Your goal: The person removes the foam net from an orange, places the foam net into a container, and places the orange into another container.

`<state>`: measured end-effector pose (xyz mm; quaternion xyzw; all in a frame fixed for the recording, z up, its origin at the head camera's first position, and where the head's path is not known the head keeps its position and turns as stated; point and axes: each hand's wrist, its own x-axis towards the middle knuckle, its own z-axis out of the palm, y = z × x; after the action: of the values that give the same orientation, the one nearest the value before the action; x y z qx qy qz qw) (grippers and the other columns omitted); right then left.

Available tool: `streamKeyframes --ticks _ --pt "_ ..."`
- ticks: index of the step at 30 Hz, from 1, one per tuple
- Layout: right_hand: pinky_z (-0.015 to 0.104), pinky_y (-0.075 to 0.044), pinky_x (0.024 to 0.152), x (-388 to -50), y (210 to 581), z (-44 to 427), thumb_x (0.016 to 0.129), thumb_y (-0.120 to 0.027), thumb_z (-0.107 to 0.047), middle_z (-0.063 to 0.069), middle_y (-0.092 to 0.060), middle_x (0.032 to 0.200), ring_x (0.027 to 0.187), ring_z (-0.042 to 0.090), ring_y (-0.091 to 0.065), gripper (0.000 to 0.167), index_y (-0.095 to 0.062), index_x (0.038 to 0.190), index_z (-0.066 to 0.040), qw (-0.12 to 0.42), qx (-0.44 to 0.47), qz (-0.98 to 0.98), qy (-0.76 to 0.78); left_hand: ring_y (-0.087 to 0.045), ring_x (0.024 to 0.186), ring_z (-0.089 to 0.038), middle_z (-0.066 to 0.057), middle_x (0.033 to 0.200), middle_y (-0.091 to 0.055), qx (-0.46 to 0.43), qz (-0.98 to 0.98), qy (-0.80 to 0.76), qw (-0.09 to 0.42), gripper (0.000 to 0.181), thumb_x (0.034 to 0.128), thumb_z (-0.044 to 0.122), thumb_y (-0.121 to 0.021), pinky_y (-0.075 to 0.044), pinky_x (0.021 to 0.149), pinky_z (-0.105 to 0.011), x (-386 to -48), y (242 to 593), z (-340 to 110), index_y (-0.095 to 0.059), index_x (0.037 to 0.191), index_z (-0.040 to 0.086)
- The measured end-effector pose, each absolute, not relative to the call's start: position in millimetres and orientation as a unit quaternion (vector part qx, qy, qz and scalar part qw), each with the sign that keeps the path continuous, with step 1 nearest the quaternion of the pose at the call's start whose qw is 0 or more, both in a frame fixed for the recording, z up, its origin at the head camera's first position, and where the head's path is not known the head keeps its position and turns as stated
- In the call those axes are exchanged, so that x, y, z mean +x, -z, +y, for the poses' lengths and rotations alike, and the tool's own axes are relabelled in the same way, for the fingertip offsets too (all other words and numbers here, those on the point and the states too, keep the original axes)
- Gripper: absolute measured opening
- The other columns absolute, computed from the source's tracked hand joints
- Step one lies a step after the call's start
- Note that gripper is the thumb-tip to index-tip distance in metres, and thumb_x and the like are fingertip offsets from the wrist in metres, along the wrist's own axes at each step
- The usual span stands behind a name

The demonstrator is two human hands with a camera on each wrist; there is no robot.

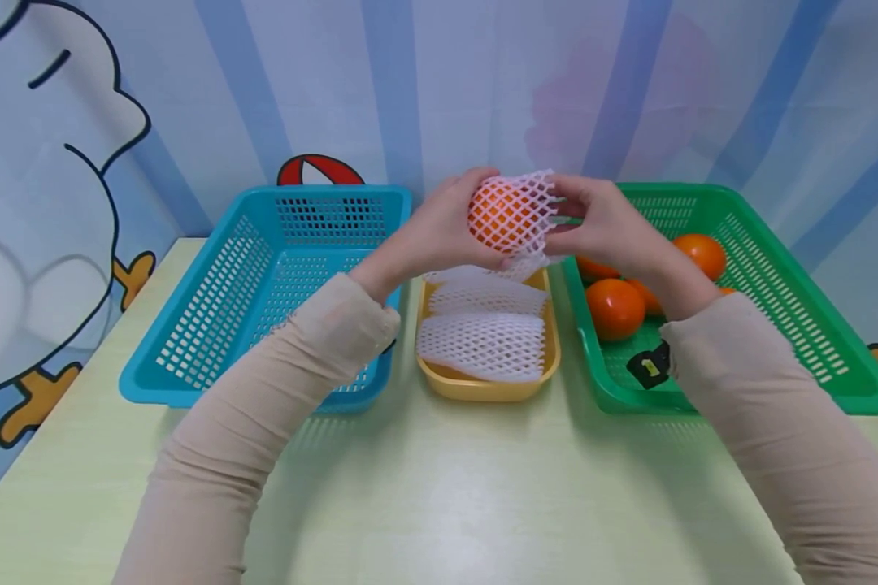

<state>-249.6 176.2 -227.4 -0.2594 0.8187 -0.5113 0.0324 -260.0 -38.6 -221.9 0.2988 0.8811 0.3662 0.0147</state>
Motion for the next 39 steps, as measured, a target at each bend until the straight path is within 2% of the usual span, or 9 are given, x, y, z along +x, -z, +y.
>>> streamKeyframes --ticks 7,13,18,24,31,39 --pt "0.023 -0.048 0.085 -252 228 172 0.079 -0.064 0.008 0.008 -0.046 0.127 0.112 0.021 -0.05 0.063 -0.038 0.136 -0.004 0.04 -0.278 0.812 0.512 -0.048 0.108 -0.014 -0.005 0.129 -0.046 0.299 0.867 -0.398 0.023 0.092 0.0687 0.022 -0.083 -0.044 0.088 -0.026 -259 222 -39 -0.029 0.141 0.006" --pt "0.024 -0.049 0.084 -253 228 168 0.076 -0.066 0.007 0.007 -0.043 0.127 0.11 0.022 -0.047 0.071 -0.033 0.138 -0.007 0.048 -0.294 0.792 0.533 -0.048 0.109 -0.014 -0.005 0.131 -0.045 0.316 0.853 -0.415 0.024 0.094 0.0675 0.016 -0.083 -0.043 0.089 -0.024 -257 221 -37 -0.027 0.142 0.006" --pt "0.024 -0.049 0.082 -251 227 166 0.076 -0.067 0.004 0.006 -0.045 0.124 0.107 0.022 -0.046 0.07 -0.035 0.136 -0.008 0.038 -0.292 0.8 0.522 -0.047 0.111 -0.015 -0.005 0.131 -0.045 0.334 0.842 -0.422 0.026 0.093 0.0668 0.013 -0.084 -0.042 0.091 -0.025 -257 220 -36 -0.028 0.142 0.005" --pt "0.024 -0.05 0.081 -250 226 168 0.076 -0.068 0.004 0.005 -0.045 0.125 0.11 0.02 -0.046 0.07 -0.035 0.137 -0.008 0.039 -0.288 0.807 0.514 -0.048 0.111 -0.015 -0.005 0.131 -0.047 0.353 0.859 -0.369 0.017 0.091 0.0684 0.016 -0.083 -0.041 0.093 -0.026 -261 220 -40 -0.031 0.141 0.005" --pt "0.024 -0.05 0.079 -249 225 174 0.076 -0.068 0.004 0.005 -0.046 0.123 0.108 0.021 -0.046 0.066 -0.038 0.134 -0.008 0.045 -0.287 0.804 0.52 -0.053 0.11 -0.017 -0.006 0.124 -0.056 0.362 0.878 -0.313 -0.014 0.072 0.0734 0.007 -0.078 -0.042 0.093 -0.029 -266 219 -48 -0.044 0.136 0.007" --pt "0.023 -0.049 0.08 -249 225 176 0.074 -0.067 0.005 0.006 -0.047 0.122 0.108 0.022 -0.047 0.066 -0.039 0.132 -0.008 0.037 -0.282 0.805 0.521 -0.052 0.112 -0.018 -0.007 0.126 -0.056 0.356 0.878 -0.319 -0.026 0.065 0.0747 0.005 -0.077 -0.041 0.094 -0.028 -266 218 -49 -0.049 0.134 0.006"
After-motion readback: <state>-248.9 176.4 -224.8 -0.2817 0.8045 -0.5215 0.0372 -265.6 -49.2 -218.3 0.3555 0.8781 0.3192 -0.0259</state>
